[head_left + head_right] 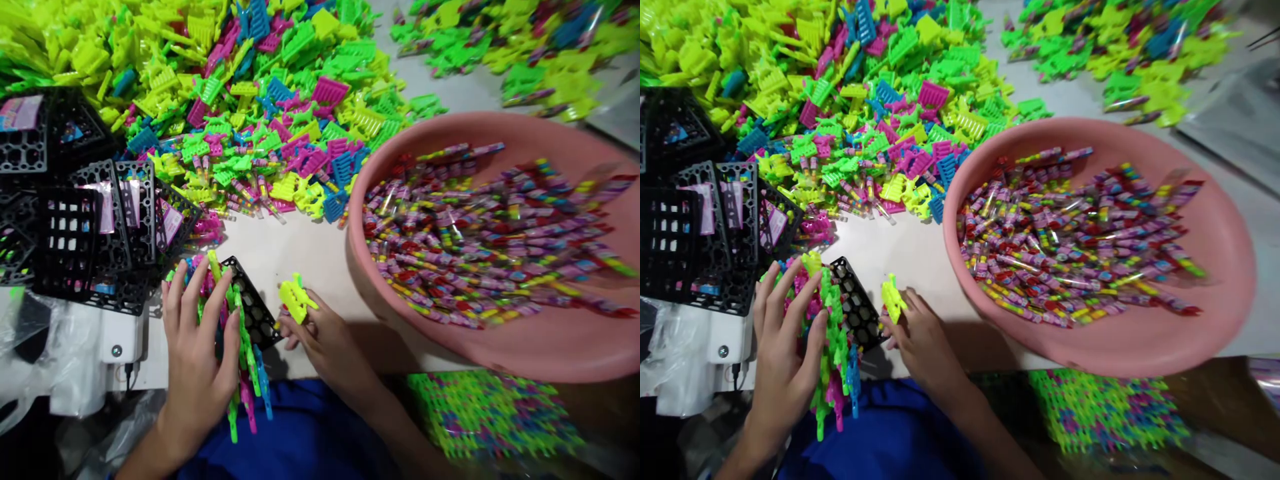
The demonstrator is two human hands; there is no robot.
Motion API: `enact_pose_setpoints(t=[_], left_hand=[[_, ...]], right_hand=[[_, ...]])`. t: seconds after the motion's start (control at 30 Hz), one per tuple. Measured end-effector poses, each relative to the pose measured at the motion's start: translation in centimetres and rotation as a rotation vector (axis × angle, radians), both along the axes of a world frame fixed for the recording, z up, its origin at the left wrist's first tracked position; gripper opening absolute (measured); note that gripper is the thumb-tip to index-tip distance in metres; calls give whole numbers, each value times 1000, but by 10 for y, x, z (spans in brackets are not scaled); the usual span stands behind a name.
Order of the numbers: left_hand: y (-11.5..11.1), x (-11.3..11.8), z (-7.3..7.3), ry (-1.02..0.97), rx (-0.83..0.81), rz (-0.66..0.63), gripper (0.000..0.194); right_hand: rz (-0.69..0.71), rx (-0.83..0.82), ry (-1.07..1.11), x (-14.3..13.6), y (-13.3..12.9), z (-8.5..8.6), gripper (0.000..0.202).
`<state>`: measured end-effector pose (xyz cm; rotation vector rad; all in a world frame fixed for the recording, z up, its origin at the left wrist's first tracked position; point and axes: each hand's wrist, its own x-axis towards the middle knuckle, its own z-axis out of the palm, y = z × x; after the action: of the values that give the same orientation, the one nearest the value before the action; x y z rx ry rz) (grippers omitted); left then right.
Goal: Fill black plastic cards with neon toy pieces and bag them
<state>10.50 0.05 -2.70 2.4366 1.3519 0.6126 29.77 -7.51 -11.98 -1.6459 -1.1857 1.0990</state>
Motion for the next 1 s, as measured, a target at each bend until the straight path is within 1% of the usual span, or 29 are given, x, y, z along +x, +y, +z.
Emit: enact_pose_setpoints(t=[0.07,0.13,0.23,0.3,0.37,0.47,0.5,0.57,0.67,0.73,0.83,0.9,1.0], left_hand=[[0,-1,0,5,-3,-4,54],[0,-1,0,16,-4,-10,52],[-1,-2,1,27,-1,-18,47],[-1,-2,1,29,-5,-20,43],[-1,-2,1,30,-13,-21,42],[-1,-2,1,32,-27,-24,41],[-1,-2,1,30,-28,-27,40],[-1,-2,0,27,-26,-31,40],[-1,-2,-1,21,-21,-26,39],[-1,-3,-3,12,-20,-15,39],[0,-4,-6,-7,-17,-6,40],[0,-5,-6,-25,-11,-7,40],[-3,-10,-3,-57,-11,-11,42]], right_hand=[[-15,23,39,-12,7,-3,27],[-51,53,5,-23,13,-6,26],[-77,81,-52,-34,17,-12,33],[-58,128,-103,-37,14,-16,38],[4,227,-180,-37,10,-18,47],[121,395,-298,-35,5,-16,68],[167,430,-326,-34,5,-14,72],[262,437,-381,-34,7,-9,75],[359,398,-471,-37,11,-4,75],[362,424,-505,-39,13,-5,73],[337,507,-535,-40,14,-9,68],[310,524,-519,-36,15,-11,63],[367,484,-384,-21,22,-5,53]])
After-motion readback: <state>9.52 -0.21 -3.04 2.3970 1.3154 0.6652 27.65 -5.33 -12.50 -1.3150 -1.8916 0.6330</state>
